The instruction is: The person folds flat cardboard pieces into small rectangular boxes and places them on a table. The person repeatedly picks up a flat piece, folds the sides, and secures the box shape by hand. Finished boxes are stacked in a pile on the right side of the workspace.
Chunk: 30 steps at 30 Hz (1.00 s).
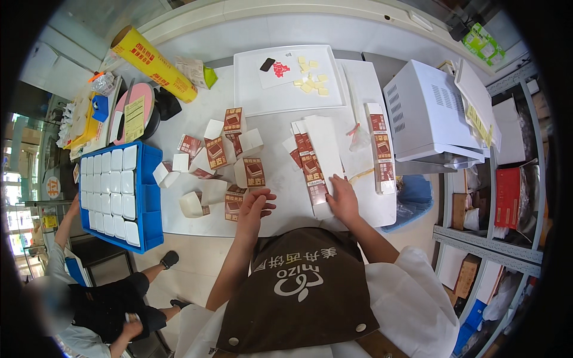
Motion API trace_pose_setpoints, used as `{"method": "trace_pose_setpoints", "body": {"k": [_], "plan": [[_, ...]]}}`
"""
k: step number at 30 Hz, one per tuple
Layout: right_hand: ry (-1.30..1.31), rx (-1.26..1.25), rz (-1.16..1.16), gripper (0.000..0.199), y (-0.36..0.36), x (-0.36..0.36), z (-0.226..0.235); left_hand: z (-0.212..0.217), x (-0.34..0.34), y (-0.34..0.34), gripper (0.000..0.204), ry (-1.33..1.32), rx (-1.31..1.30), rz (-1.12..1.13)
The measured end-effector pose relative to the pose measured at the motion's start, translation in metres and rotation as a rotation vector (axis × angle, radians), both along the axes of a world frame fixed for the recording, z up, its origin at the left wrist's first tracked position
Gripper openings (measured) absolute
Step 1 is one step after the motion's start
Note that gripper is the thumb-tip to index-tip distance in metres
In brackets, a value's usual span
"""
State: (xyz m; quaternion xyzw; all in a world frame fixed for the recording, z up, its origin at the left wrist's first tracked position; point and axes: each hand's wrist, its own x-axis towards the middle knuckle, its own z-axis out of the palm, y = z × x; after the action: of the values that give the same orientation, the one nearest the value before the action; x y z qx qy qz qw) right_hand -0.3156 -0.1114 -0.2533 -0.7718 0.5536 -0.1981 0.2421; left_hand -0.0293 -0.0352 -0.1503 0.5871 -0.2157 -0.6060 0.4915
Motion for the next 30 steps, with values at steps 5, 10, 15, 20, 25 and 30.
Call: {"method": "trace_pose_setpoints", "body": {"k": [5, 10, 15, 20, 25, 30], "plan": [[-0.059, 0.054, -0.045, 0.039, 0.004, -0.001, 0.005, 0.0, -0.001, 0.001, 0.028, 0.0, -0.023, -0.044], [-0.183, 0.093, -0.226, 0.021, -0.011, 0.013, 0.05, -0.005, -0.003, 0.004, 0.028, 0.009, 0.009, -0.073], [-0.382, 0.175, -0.078, 0.013, -0.006, 0.047, 0.1, 0.014, -0.005, -0.004, 0.037, -0.053, -0.02, -0.032], [-0.309, 0.38, 0.402, 0.015, 0.006, 0.072, 0.143, 0.043, 0.02, -0.023, 0.033, 0.377, -0.271, 0.575], [-0.265, 0.702, 0.7, 0.032, 0.0, 0.062, 0.136, 0.083, 0.056, -0.016, 0.028, 0.36, -0.306, 0.643], [-0.871, 0.972, 0.37, 0.02, -0.002, 0.05, 0.125, 0.088, 0.072, 0.002, 0.042, 0.644, -0.541, 0.419]]}}
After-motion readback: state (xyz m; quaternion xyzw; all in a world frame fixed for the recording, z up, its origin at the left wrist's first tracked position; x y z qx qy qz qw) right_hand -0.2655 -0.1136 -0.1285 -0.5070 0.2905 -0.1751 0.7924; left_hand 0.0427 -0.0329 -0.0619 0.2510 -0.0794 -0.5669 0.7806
